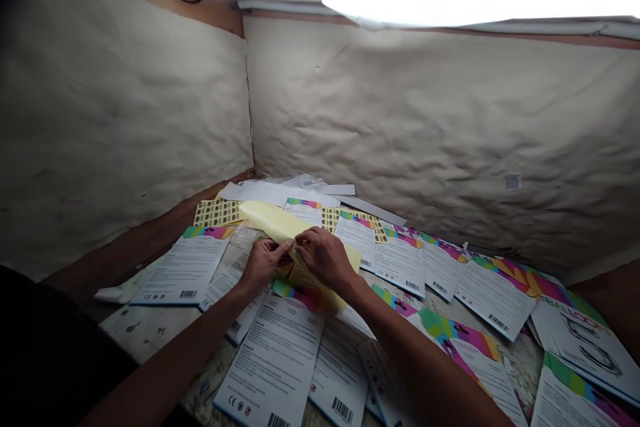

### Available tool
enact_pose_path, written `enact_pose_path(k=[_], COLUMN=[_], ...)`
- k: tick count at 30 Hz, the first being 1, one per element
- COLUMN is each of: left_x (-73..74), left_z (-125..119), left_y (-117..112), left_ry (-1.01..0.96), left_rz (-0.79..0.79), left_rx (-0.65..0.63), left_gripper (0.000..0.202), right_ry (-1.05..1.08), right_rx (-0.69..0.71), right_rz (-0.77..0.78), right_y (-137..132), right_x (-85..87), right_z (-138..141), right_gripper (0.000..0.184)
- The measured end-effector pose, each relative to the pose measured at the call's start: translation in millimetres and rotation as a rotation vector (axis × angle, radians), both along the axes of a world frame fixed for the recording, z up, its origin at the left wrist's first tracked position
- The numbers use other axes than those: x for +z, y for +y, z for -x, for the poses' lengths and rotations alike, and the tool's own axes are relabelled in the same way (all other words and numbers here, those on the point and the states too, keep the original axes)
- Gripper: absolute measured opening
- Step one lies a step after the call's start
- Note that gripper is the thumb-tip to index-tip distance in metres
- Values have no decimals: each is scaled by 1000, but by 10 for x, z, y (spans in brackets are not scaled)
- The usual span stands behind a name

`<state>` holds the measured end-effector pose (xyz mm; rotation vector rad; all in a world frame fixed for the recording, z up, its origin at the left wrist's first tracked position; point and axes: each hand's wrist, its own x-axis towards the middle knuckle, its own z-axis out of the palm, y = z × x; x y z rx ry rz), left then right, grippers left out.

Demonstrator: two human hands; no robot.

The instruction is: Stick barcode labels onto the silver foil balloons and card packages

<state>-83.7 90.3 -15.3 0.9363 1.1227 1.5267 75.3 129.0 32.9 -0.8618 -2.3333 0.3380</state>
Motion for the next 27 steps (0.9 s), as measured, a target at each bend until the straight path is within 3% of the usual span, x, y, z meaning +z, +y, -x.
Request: enact_pose_path(k=[12, 22, 27], left_x=[20, -2, -22], left_z=[-42, -44, -73], left_y=[-29, -27, -28], left_ry=[63, 187, 134], left_rz=[-12, 7, 83], left_rx=[0, -35, -101], left_gripper=[39, 27, 26], right_ry=[-5, -126, 54], right_rx=[-21, -158, -170], right_rz=[-16, -236, -233], right_y=[-26, 9, -52], right_x=[-18, -112, -59], right_z=[-14, -40, -147], right_gripper=[10, 13, 14])
